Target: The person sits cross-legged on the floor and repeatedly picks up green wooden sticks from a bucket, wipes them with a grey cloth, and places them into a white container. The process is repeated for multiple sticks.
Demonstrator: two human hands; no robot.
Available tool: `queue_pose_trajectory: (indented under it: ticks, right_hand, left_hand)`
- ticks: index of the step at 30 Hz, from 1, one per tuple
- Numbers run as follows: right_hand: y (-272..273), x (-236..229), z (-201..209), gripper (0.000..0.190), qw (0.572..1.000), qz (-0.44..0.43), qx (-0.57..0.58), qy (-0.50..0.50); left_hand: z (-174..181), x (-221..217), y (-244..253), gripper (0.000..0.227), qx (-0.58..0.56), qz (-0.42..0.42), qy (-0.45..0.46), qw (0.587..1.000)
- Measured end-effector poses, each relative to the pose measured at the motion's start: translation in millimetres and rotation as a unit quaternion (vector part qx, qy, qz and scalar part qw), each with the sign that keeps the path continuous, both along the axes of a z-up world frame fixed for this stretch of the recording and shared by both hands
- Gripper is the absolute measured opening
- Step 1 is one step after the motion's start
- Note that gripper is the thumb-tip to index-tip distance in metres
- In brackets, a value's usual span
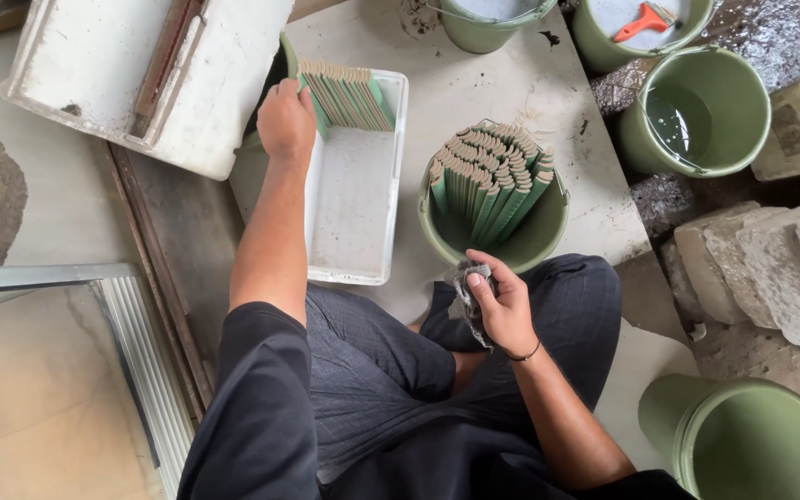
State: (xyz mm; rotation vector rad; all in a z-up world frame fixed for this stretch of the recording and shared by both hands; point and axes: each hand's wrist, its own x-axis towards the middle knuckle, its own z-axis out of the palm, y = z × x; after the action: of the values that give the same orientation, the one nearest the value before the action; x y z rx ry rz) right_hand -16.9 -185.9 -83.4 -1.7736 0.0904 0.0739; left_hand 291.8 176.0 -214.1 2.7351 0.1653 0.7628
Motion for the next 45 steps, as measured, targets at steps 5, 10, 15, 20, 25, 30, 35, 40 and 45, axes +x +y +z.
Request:
queue_pose_trajectory:
  ticks: [5,10,15,20,25,30,35,40,45]
  right_hand:
    - [9,3,-2,0.038,1.0,0.015,0.016,0.016]
    - [10,2,-5,0.039,0.999,0.023,0.006,0.024]
    - [8,4,-6,0.039,1.0,0.026,-0.002,0.011]
    - [8,4,-5,0.039,1.0,0.022,-0.006,0.021]
    - [10,2,-13,0.039,0.999,0.026,-0.023,0.013]
    - [13,3,-11,0.038,0.999,0.03,-0.02,0.007]
    - [13,2,-12,0.039,0.999,0.032,-0.019,0.016]
    - [9,2,-10,0.038,0.999,0.026,-0.024,0.013]
    - [7,1,-5,0.04,1.0,0.02,-0.005,0.022]
  left_hand:
    - [18,-9,-6,0.019,-0.051,0.008,0.034,0.998]
    - [-7,10,1,0.036,-0.082,-0.028,0.033,0.996]
    - [3,9,0,0.035,-0.127,-0.023,0.028,0.991]
    - [2,1,1,0.039,-0.165,-0.05,-0.015,0.985]
    - [2,-7,-5,0.035,-0.205,-0.028,-0.046,0.977]
    - [5,-9,-10,0.031,-0.198,-0.011,-0.065,0.978]
    - [1,-7,-11,0.033,-0.19,0.008,-0.054,0.98]
    - [25,-11,-18,0.033,-0.213,0.039,0.031,0.976]
    - [27,-10,-14,0.051,-0.25,0.022,0.066,0.966]
